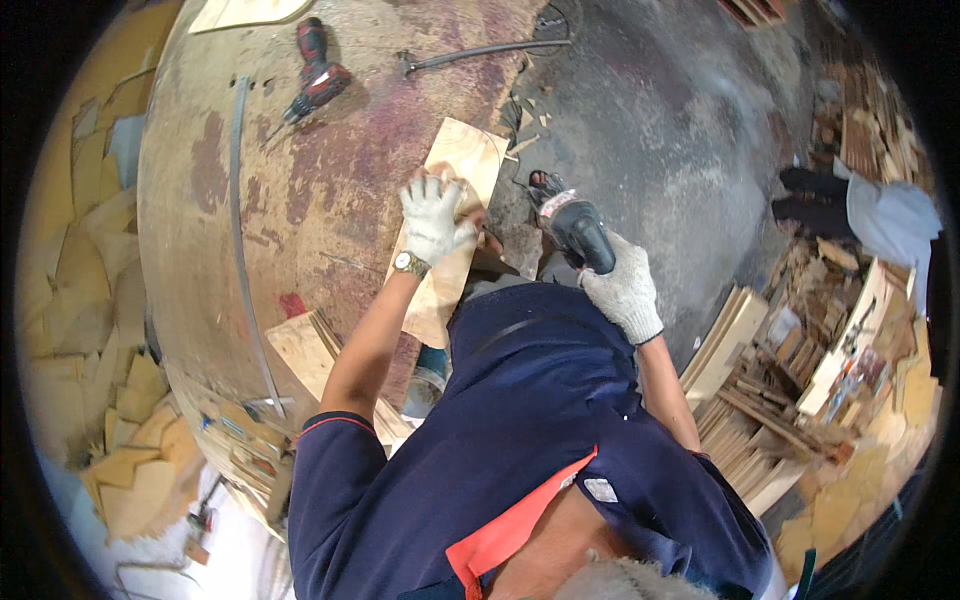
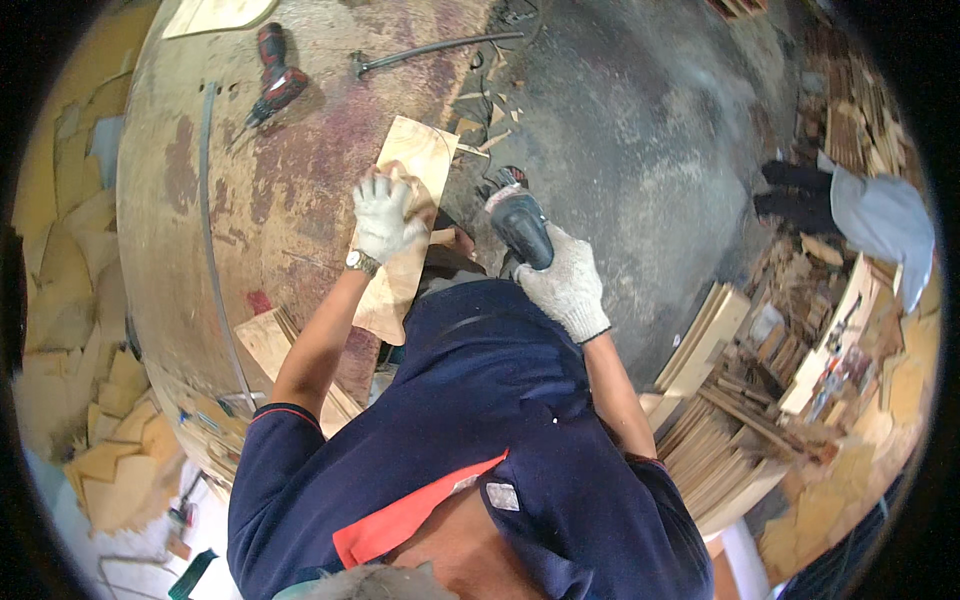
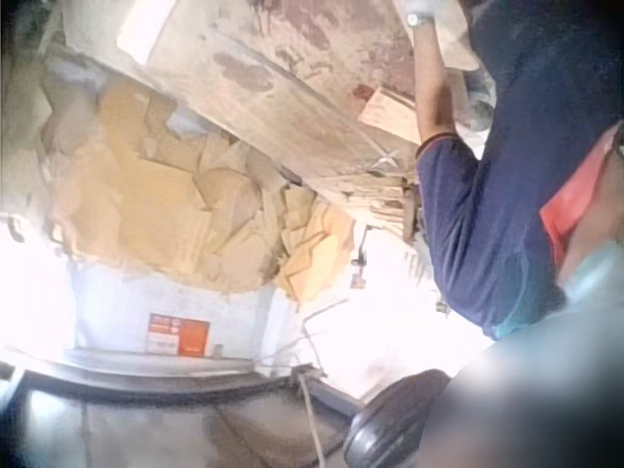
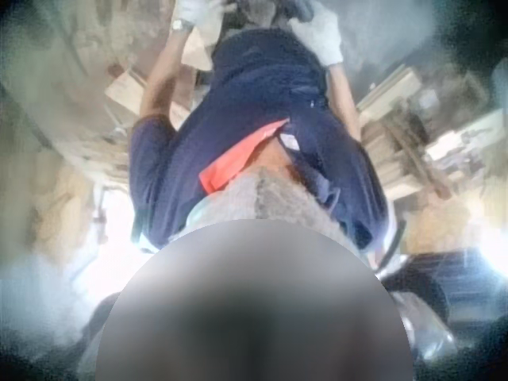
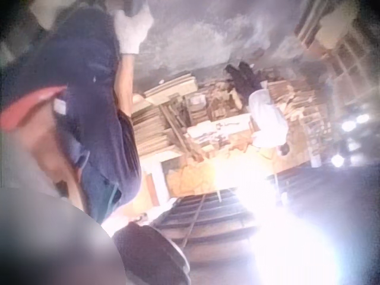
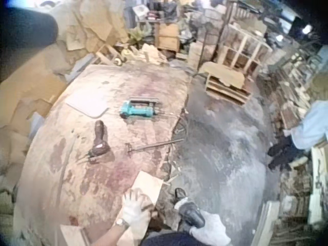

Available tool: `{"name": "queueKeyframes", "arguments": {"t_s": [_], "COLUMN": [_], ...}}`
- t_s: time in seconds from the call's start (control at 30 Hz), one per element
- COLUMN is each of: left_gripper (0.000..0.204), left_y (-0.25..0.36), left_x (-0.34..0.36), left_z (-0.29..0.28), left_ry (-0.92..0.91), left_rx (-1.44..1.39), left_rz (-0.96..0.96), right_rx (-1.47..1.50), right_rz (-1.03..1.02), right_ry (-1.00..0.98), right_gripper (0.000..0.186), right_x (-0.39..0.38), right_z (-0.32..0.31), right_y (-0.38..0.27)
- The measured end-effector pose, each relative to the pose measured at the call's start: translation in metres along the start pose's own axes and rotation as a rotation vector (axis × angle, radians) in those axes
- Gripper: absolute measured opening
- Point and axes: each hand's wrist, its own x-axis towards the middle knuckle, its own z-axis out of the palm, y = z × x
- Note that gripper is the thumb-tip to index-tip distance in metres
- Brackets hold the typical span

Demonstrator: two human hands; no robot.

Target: The person uses a handheld power tool to carve and shape a piece of wood on a workbench. They repeatedly adjust the wood's position and continue carving along its edges. The person then places the carved wood aside and picks up a different piece of wood.

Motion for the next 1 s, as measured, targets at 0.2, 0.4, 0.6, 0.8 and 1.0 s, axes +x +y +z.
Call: {"name": "queueKeyframes", "arguments": {"t_s": [0.2, 0.4, 0.6, 0.8, 1.0], "left_gripper": [0.071, 0.067, 0.068, 0.059, 0.068], "left_y": [-0.022, -0.016, -0.020, -0.020, -0.018], "left_x": [0.076, 0.081, 0.080, 0.080, 0.080], "left_z": [0.021, 0.044, 0.042, 0.042, 0.037], "left_ry": [0.297, 0.259, 0.250, 0.281, 0.275], "left_rx": [0.068, 0.053, -0.029, 0.039, -0.057], "left_rz": [-0.159, -0.138, -0.118, -0.080, -0.093], "right_rx": [0.168, 0.454, 0.657, 0.654, 0.513], "right_rz": [0.196, 0.313, 0.424, 0.425, 0.360], "right_ry": [0.177, 0.202, 0.240, 0.278, 0.333], "right_gripper": [0.035, 0.033, 0.029, 0.027, 0.027], "right_x": [-0.010, 0.000, 0.001, -0.001, -0.001], "right_z": [0.056, 0.103, 0.130, 0.136, 0.135], "right_y": [-0.036, -0.049, -0.062, -0.072, -0.078]}}
